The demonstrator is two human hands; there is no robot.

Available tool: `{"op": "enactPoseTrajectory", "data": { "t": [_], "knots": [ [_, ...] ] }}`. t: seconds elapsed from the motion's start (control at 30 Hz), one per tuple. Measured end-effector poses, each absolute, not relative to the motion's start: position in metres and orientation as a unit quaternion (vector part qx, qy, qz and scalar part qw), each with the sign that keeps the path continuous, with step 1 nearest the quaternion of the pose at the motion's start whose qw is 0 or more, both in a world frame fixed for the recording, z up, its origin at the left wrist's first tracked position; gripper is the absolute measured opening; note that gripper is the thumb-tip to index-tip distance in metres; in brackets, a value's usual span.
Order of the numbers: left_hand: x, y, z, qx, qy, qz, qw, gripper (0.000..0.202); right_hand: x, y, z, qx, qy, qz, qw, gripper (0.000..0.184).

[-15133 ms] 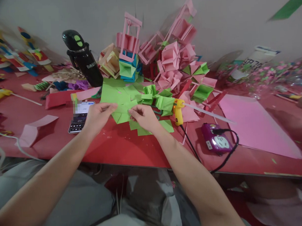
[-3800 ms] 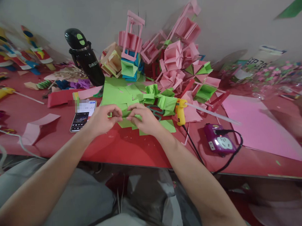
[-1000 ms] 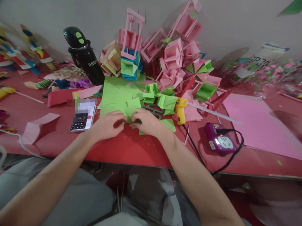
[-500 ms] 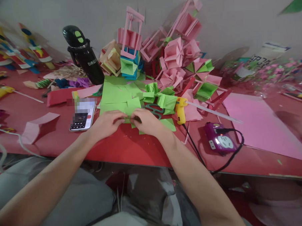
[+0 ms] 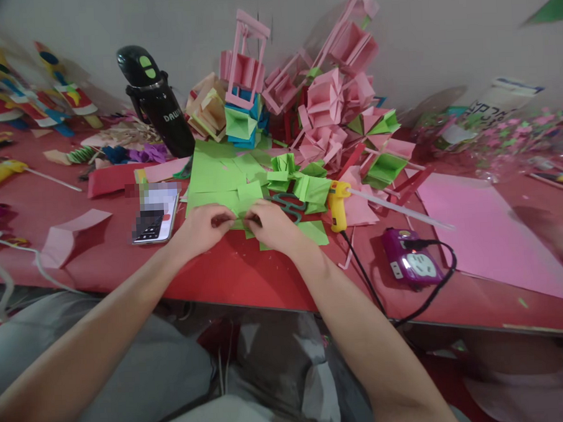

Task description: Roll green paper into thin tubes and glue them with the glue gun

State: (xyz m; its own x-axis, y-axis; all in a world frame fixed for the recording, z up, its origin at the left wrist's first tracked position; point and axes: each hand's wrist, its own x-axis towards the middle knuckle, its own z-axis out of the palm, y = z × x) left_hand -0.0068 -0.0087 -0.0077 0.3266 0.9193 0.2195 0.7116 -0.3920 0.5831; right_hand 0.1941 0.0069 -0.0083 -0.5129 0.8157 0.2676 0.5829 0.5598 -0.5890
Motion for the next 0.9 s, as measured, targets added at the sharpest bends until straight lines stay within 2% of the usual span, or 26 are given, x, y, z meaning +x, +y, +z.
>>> {"op": "enactPoseTrajectory", "data": {
  "t": [0.4, 0.57, 0.7, 0.9],
  "knots": [
    [-0.004, -0.009, -0.01, 0.814, 0.502, 0.244, 0.158, 0.015, 0.194, 0.006, -0.011, -0.407, -0.848, 0.216, 0.262, 0.011],
    [-0.001, -0.018, -0.008, 0.868, 0.465, 0.174, 0.017, 0.023, 0.194, 0.005, -0.013, -0.388, -0.85, 0.227, 0.275, 0.021],
    [0.002, -0.033, -0.009, 0.884, 0.451, 0.113, -0.039, 0.031, 0.196, 0.003, -0.014, -0.367, -0.875, 0.181, 0.259, 0.02],
    [0.0, -0.052, -0.006, 0.882, 0.459, 0.094, -0.038, 0.041, 0.197, -0.008, -0.008, -0.367, -0.907, 0.086, 0.19, 0.021]
  ]
}}
